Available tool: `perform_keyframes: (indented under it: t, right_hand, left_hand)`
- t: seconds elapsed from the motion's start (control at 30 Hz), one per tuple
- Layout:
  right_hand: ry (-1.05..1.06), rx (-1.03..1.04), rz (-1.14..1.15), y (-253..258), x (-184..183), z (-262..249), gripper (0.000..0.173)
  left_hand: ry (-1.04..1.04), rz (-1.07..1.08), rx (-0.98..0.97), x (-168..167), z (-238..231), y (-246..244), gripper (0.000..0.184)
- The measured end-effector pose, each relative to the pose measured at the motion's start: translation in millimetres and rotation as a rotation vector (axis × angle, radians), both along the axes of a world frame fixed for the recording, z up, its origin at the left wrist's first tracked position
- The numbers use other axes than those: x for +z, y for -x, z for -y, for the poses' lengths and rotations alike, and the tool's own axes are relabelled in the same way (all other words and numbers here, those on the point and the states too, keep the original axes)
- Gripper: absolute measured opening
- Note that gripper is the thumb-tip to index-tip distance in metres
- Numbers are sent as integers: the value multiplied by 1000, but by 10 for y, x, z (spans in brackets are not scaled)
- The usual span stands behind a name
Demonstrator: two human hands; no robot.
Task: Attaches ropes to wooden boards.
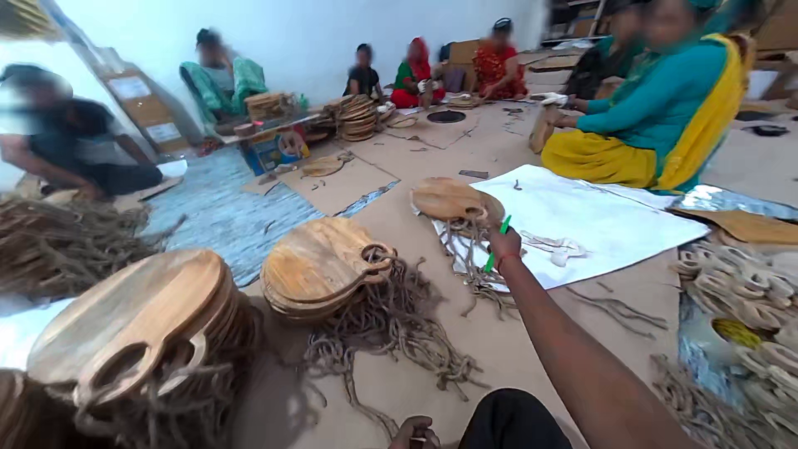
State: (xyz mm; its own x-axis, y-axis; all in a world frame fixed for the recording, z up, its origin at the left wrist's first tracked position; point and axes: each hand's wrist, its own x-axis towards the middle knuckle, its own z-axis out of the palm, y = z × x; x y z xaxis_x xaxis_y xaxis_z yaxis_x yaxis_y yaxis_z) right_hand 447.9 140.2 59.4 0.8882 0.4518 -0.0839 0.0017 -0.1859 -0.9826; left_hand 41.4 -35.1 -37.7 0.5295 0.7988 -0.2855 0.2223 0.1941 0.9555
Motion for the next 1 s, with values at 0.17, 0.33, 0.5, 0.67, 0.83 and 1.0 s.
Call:
perform_keyframes:
  t: [0.17, 0.33, 0.5, 0.67, 0.83, 1.0]
  right_hand:
    - [-57, 234, -313, 1298, -701, 452, 33]
    - [0, 328, 38, 1968, -447, -9, 38]
    - [415, 562, 351, 1861, 14, -651, 54]
    - [493, 543, 184, 1847, 14, -550, 59]
    - [296, 475, 58, 2090, -298, 633, 45]
    - [36, 480, -233, 2306, -873, 1859, 43]
  left_hand:
    - [59, -22, 37, -59, 14, -51, 32]
    - [45, -98, -41, -151, -23, -52, 32]
    - [43, -94, 15, -141, -121, -39, 31]
    - [85, 15, 167, -177, -206, -40, 28]
    - [268, 395, 423, 17, -324, -8, 44]
    - [585, 784, 722, 186, -302, 28, 35]
